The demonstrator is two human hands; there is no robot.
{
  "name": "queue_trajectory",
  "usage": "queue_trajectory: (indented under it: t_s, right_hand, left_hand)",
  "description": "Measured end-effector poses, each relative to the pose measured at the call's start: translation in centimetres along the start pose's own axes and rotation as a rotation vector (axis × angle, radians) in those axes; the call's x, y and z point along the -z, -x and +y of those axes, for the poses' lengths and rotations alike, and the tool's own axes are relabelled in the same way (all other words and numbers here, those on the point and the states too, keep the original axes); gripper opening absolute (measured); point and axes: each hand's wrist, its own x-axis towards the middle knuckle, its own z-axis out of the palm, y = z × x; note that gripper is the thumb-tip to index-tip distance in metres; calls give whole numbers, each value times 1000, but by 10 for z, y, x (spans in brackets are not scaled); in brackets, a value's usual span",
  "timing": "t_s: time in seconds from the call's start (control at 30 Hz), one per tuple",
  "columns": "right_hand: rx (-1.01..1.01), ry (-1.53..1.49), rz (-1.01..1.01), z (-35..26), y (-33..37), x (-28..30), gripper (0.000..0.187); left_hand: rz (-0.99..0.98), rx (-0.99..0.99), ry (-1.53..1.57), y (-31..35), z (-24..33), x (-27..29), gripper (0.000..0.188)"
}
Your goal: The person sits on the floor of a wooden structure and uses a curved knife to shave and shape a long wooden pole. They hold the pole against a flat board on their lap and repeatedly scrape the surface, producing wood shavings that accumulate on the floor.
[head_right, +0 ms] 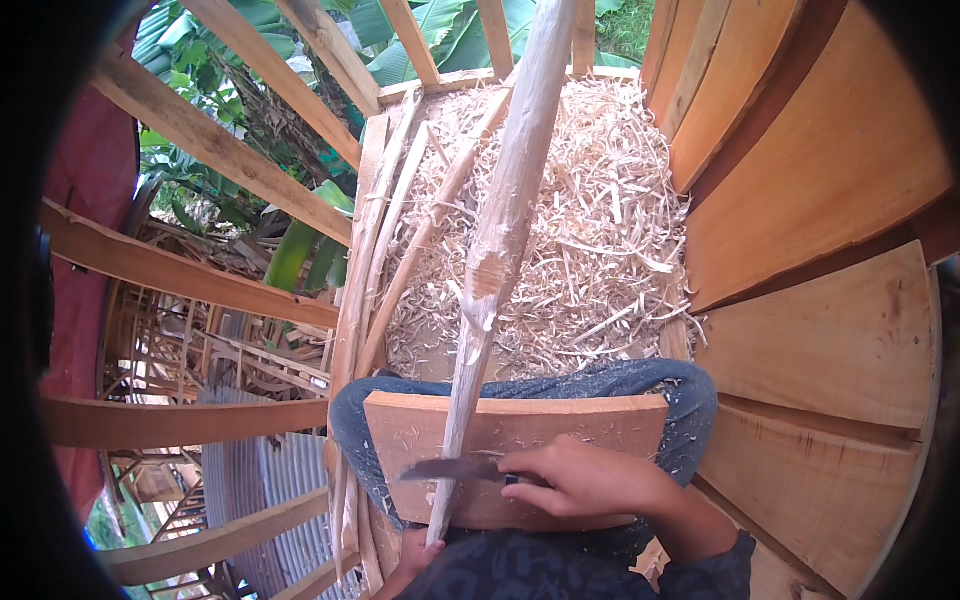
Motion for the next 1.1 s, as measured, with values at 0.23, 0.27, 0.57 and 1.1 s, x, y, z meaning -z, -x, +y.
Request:
queue_trajectory:
  t_s: [0.23,0.27,0.57,1.1]
  right_hand:
    - [-325,-109,288,-24,1,18,18]
    - [-185,-80,114,-14,-1,13,17]
    - [-239,-314,397,-9,2,7,21]
    - [-141,-100,425,12,-2,0,22]
  left_hand:
    - [64,7,39,6,10,1,49]
    - [88,-22,50,4,13,-1,54]
    - [87,-25,34,3,9,0,52]
    - [67,173,-4,2,35,8,44]
